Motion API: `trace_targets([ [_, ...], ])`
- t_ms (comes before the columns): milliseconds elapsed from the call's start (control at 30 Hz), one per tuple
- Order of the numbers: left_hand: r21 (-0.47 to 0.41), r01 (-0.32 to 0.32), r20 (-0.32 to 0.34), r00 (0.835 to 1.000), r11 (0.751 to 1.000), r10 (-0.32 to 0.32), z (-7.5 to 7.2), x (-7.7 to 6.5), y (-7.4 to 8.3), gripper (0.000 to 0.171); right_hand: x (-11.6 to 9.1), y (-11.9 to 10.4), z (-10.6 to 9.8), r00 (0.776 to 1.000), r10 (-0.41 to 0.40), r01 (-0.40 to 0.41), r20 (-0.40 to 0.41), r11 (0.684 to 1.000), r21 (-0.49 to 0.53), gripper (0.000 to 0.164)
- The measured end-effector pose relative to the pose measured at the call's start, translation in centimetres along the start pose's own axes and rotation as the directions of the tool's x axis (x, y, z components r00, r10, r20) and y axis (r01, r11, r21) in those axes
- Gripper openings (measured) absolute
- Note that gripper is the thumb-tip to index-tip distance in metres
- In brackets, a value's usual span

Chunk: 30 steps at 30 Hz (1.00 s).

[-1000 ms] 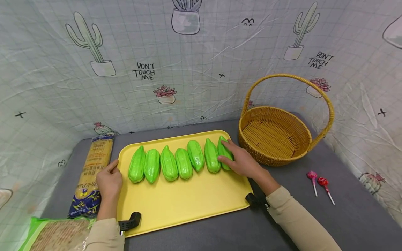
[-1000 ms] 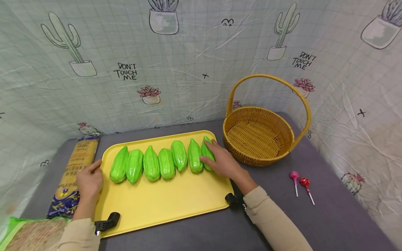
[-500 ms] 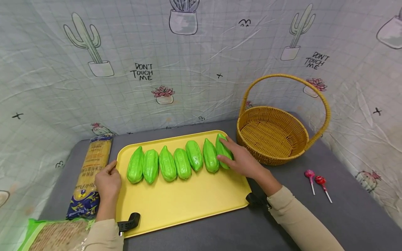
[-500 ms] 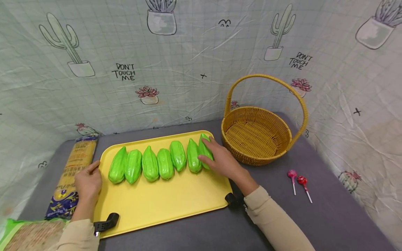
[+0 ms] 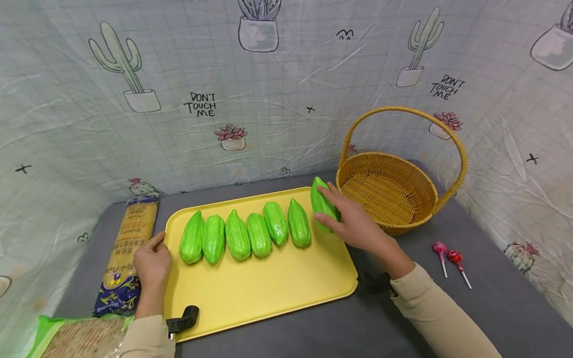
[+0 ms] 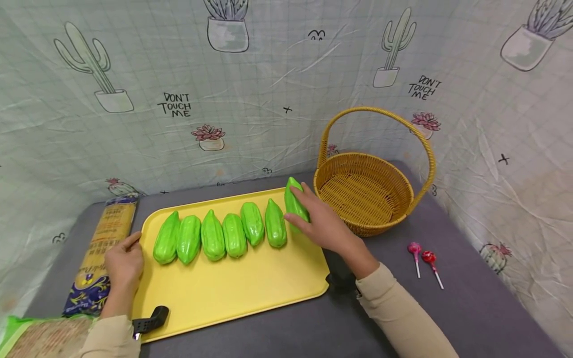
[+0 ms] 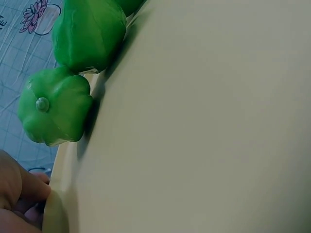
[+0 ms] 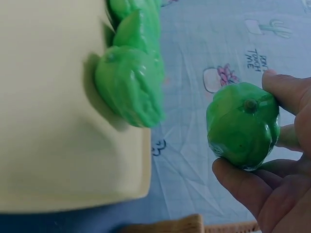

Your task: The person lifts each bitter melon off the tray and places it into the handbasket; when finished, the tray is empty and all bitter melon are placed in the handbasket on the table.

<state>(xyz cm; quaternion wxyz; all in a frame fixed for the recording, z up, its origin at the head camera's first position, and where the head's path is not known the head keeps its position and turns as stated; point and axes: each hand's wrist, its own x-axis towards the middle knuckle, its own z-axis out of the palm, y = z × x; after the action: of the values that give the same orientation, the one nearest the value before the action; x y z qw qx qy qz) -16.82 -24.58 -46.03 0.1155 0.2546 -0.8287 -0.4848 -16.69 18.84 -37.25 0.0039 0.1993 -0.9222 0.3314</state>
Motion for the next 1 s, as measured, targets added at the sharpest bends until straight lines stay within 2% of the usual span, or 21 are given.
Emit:
trace_targets([
  [200,0.001,0.001,-0.001,1.0,1.0,-0.001,0.1,0.1,-0.2,0.045,-0.1,0.7,-1.5,0.998,-0.039,0.037,-0.055,0.999,-0.027,0.072],
  [533,0.015,0.009,-0.006,1.0,1.0,-0.009,0.1,0.3,-0.3,0.045,-0.2,2.9,-4.6,0.996,0.001,-0.007,-0.087,0.997,-0.071,0.072],
  [1000,0.023,0.003,-0.005,1.0,1.0,-0.003,0.1,0.1,0.0,0.044,-0.3,7.4,-7.6,0.985,0.166,-0.169,-0.043,0.983,-0.069,0.07],
])
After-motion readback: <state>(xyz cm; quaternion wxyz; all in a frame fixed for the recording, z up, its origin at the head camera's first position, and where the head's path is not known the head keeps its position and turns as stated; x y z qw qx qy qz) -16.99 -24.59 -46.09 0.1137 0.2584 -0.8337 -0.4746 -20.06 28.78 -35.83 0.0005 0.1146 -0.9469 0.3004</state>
